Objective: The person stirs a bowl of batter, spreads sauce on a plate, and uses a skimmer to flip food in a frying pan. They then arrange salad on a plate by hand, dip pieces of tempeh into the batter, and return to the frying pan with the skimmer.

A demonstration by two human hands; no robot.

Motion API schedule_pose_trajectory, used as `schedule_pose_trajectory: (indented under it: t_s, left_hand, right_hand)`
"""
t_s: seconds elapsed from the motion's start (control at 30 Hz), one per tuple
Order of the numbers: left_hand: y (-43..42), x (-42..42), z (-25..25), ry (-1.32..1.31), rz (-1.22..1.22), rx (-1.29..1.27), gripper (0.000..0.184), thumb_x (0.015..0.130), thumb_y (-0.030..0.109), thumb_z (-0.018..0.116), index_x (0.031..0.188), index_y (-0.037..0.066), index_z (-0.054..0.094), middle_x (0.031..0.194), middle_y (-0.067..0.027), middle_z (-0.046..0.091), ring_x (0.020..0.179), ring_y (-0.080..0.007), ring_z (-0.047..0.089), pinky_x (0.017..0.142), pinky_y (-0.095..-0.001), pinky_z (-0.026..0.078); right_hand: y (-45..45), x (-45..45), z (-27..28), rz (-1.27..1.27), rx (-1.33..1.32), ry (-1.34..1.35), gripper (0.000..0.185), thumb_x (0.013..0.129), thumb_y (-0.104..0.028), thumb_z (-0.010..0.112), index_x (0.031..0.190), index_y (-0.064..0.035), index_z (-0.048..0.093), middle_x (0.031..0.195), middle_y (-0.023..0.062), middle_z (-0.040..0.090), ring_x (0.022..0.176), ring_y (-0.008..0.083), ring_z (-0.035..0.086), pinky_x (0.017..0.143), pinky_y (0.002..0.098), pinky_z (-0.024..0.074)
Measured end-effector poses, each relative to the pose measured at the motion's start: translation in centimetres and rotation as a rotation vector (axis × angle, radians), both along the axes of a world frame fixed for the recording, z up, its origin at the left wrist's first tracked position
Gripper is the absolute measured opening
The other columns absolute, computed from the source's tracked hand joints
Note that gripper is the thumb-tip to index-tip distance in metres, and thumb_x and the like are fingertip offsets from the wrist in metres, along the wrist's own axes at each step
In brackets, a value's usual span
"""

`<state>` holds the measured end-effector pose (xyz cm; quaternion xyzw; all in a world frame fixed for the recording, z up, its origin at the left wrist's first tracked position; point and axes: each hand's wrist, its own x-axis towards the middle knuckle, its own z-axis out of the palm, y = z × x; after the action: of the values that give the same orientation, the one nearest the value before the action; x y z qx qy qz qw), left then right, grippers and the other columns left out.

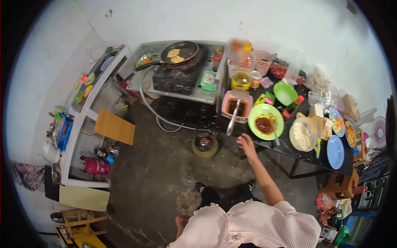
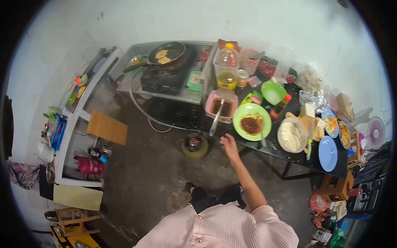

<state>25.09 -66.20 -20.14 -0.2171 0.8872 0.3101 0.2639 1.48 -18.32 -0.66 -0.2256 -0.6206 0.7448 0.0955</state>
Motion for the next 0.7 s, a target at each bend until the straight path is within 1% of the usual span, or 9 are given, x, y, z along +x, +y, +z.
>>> schedule_pose_trajectory:
  t_s: [0.07,0.13,0.2,0.3,0.33,0.37,0.5,0.67,0.7]
  left_hand:
    - [-1.4,-2.9,0.1,0.186,-0.006,0.206,0.026,0.069,0.032,0.064,0.081,0.010,0.071,0.076,-0.0096,0.067,0.073,-0.0204,0.065,0.068,-0.0319,0.050]
    - [-3.4,-7.0,0.2,0.198,-0.209,0.132,0.028,0.070,0.035,0.064,0.083,0.011,0.071,0.080,-0.0113,0.066,0.079,-0.0223,0.065,0.071,-0.0334,0.049]
    - [-3.9,-11.3,0.3,-0.042,-0.146,-0.026,0.029,0.070,0.036,0.064,0.084,0.012,0.070,0.082,-0.0116,0.066,0.082,-0.0243,0.064,0.074,-0.0340,0.048]
    - [-6.7,-15.4,-1.8,-0.055,-0.202,0.012,0.025,0.071,0.033,0.064,0.083,0.012,0.070,0.083,-0.0123,0.066,0.082,-0.0251,0.064,0.073,-0.0346,0.048]
    - [-6.6,-16.4,0.0,-0.046,-0.132,0.073,0.024,0.071,0.032,0.064,0.083,0.012,0.070,0.084,-0.0133,0.065,0.083,-0.0260,0.064,0.072,-0.0348,0.048]
    - [-5.3,-17.9,4.4,-0.036,-0.064,0.135,0.024,0.071,0.032,0.064,0.083,0.012,0.070,0.084,-0.0142,0.065,0.083,-0.0270,0.064,0.071,-0.0351,0.048]
    - [-7.7,-19.3,0.4,-0.068,-0.162,0.024,0.022,0.070,0.031,0.066,0.082,0.013,0.071,0.077,-0.0109,0.066,0.077,-0.0225,0.065,0.069,-0.0329,0.049]
    - [-9.6,-22.7,3.8,-0.249,-0.132,-0.023,0.022,0.067,0.027,0.071,0.081,0.011,0.070,0.078,-0.0100,0.067,0.075,-0.0196,0.065,0.068,-0.0318,0.049]
    - [-10.5,-23.9,4.1,-0.272,-0.117,-0.031,0.022,0.066,0.026,0.072,0.081,0.010,0.070,0.079,-0.0102,0.067,0.075,-0.0194,0.065,0.068,-0.0314,0.049]
  right_hand:
    - [-0.9,-3.4,-0.5,-0.005,-0.117,-0.046,0.040,0.089,-0.025,0.052,0.120,-0.0047,0.041,0.101,0.0044,0.058,0.087,0.0115,0.058,0.070,0.0205,0.0419]
    - [-1.2,-5.4,-0.4,0.083,-0.228,0.013,0.032,0.089,-0.021,0.051,0.116,-0.0057,0.044,0.098,0.0048,0.061,0.084,0.0115,0.060,0.069,0.0207,0.0425]
    - [-2.1,-6.8,-0.2,0.074,-0.075,0.046,0.025,0.090,-0.019,0.048,0.111,-0.0065,0.048,0.098,0.0052,0.062,0.080,0.0104,0.059,0.063,0.0193,0.0402]
    - [-4.3,-6.8,2.0,0.005,0.024,0.098,0.024,0.091,-0.019,0.046,0.111,-0.0058,0.048,0.096,0.0046,0.061,0.073,0.0082,0.057,0.056,0.0180,0.0358]
    - [-5.4,-6.6,3.3,-0.029,0.027,0.090,0.024,0.091,-0.018,0.046,0.111,-0.0054,0.047,0.094,0.0037,0.061,0.070,0.0069,0.055,0.055,0.0178,0.0354]
    - [-6.0,-6.5,3.7,-0.037,0.044,0.084,0.025,0.091,-0.017,0.046,0.113,-0.0053,0.047,0.093,0.0037,0.060,0.070,0.0071,0.054,0.056,0.0188,0.0360]
    - [-9.9,-5.5,5.1,-0.034,0.142,0.188,0.037,0.091,-0.015,0.046,0.126,-0.0055,0.038,0.091,0.0034,0.059,0.077,0.0098,0.056,0.063,0.0205,0.0398]
    - [-15.3,-9.7,9.8,0.099,-0.071,0.197,0.053,0.091,-0.012,0.046,0.138,-0.0115,0.021,0.092,0.0031,0.055,0.086,0.0116,0.056,0.070,0.0236,0.0425]
    - [-15.6,-11.5,9.6,0.106,-0.141,0.231,0.052,0.091,-0.016,0.047,0.137,-0.0098,0.024,0.094,0.0039,0.054,0.086,0.0130,0.055,0.070,0.0255,0.0431]
